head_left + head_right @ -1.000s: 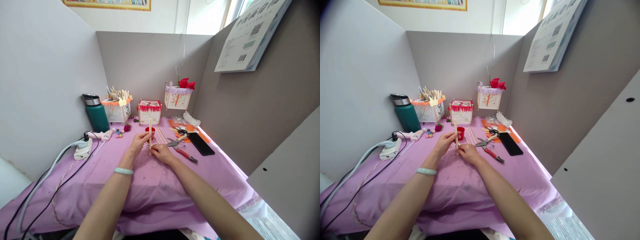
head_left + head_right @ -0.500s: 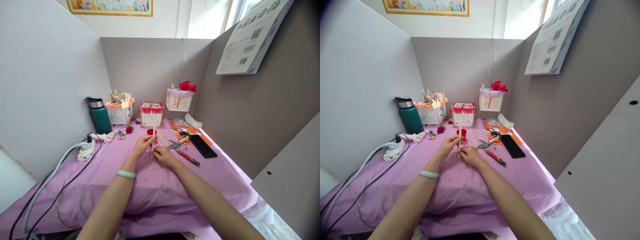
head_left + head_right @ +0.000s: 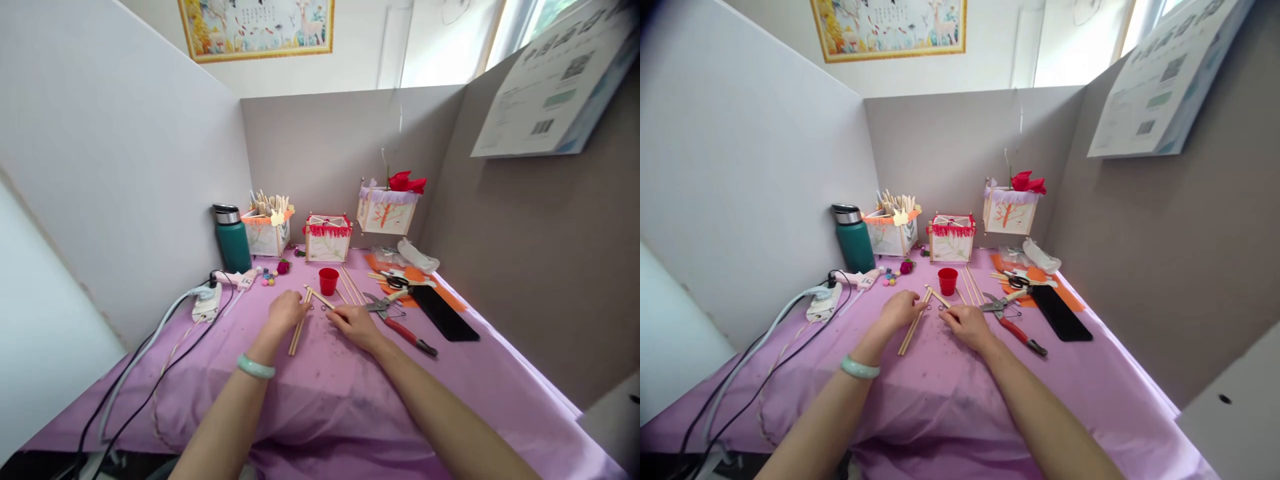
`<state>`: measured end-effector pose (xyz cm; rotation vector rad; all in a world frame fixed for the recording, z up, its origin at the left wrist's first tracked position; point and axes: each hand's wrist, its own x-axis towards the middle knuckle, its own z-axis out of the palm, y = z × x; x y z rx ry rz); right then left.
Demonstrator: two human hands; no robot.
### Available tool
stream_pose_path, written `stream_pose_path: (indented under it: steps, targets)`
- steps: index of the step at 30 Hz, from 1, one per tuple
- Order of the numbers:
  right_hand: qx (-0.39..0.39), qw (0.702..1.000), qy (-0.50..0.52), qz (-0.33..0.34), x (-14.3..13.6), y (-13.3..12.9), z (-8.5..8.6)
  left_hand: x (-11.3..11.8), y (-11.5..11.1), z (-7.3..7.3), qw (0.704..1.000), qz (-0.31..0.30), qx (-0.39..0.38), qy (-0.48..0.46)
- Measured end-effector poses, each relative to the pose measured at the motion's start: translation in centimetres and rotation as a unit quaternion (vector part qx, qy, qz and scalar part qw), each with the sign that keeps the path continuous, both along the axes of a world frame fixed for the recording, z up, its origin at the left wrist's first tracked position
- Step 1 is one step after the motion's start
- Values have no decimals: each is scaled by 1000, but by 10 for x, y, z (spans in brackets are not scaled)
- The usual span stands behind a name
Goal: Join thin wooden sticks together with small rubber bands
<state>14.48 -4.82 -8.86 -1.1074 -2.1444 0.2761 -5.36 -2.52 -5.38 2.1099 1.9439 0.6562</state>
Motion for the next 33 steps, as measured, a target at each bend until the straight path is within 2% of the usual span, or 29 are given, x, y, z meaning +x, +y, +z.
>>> stream_pose_path:
  steps: [2,4,7,9,13,16,18,22,25,29,33]
  targets:
    - [-13,1000,18,-8,-1,-1,0,-14,8,14,997,19,68,5]
    - [-19,999,33,-13,-2,-3,2,-39,22,34,984,64,165,-10]
    - [-16,1000,12,15,-7,-10,18,-85,55,68,931,197,303,-55]
    - [-6,999,-15,47,-13,-11,37,-113,81,86,902,256,340,-73]
    - [51,993,-44,94,-35,4,87,-147,127,108,886,318,320,-106]
    - [70,991,-63,98,-60,36,116,-153,148,117,877,337,322,-118]
    - [62,991,-68,102,-81,64,127,-154,154,122,872,341,324,-133]
    - [43,993,-61,87,-132,121,134,-155,158,132,862,346,346,-133]
    - [41,996,-40,65,-173,154,136,-159,161,141,873,321,354,-95]
    - [21,998,-9,57,-210,178,147,-165,163,152,895,292,330,-77]
    - [32,998,14,58,-222,188,163,-161,157,147,887,325,315,-95]
